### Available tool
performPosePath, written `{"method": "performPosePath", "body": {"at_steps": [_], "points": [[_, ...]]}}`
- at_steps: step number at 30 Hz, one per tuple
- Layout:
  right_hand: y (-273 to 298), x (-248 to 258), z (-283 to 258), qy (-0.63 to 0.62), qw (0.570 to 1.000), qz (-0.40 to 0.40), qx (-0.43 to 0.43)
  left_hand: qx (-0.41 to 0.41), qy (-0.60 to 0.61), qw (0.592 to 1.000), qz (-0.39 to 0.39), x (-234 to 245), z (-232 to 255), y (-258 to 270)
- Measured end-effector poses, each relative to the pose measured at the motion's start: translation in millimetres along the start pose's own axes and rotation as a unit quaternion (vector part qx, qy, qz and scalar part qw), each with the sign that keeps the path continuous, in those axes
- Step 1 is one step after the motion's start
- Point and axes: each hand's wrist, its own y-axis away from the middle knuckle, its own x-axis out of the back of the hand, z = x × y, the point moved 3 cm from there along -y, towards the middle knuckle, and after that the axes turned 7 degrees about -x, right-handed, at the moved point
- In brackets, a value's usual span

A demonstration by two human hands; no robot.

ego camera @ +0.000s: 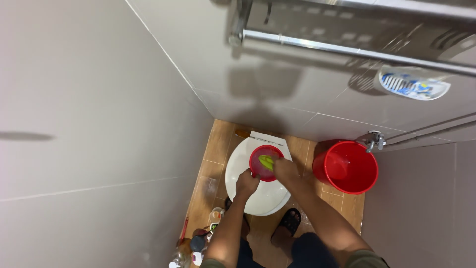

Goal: Clean the metal bathroom storage shelf using a brush and soapy water.

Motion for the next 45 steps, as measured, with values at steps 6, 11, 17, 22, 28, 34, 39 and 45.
{"method": "performPosePath", "body": {"at_steps": [6,11,17,22,28,34,39,45], "points": [[20.6,12.5,-11.5,-0.130,0.989,-0.015,-0.063,-0.011,0.011,1.000,0.018,-31.4,-42.3,-31.4],[-2.6,-40.0,36.5,-0.276,0.954,0.003,-0.115,-0.038,0.092,0.995,-0.003,-58.8,-78.1,-55.0],[21.2,17.7,50.5,-0.468,0.882,0.020,-0.046,-0.080,-0.079,0.993,0.041,-43.4,-67.6,-78.7],[130.5,213.7,17.6,-0.476,0.868,0.141,0.029,-0.249,-0.100,0.939,0.215,93.1,92.9,-15.1],[310.5,482.5,-34.9,-0.226,0.883,0.409,0.036,-0.627,-0.050,0.643,0.436,293.6,337.7,206.2],[279.6,599.6,-40.9,0.058,0.885,0.445,-0.121,-0.642,-0.226,0.602,0.418,346.4,424.3,224.9],[219.3,590.1,-103.6,0.010,0.937,0.349,-0.011,-0.607,-0.221,0.650,0.399,340.7,416.0,190.5],[208.6,620.7,-46.3,0.050,0.964,0.254,0.067,-0.626,-0.151,0.656,0.393,348.7,412.7,188.4]]}}
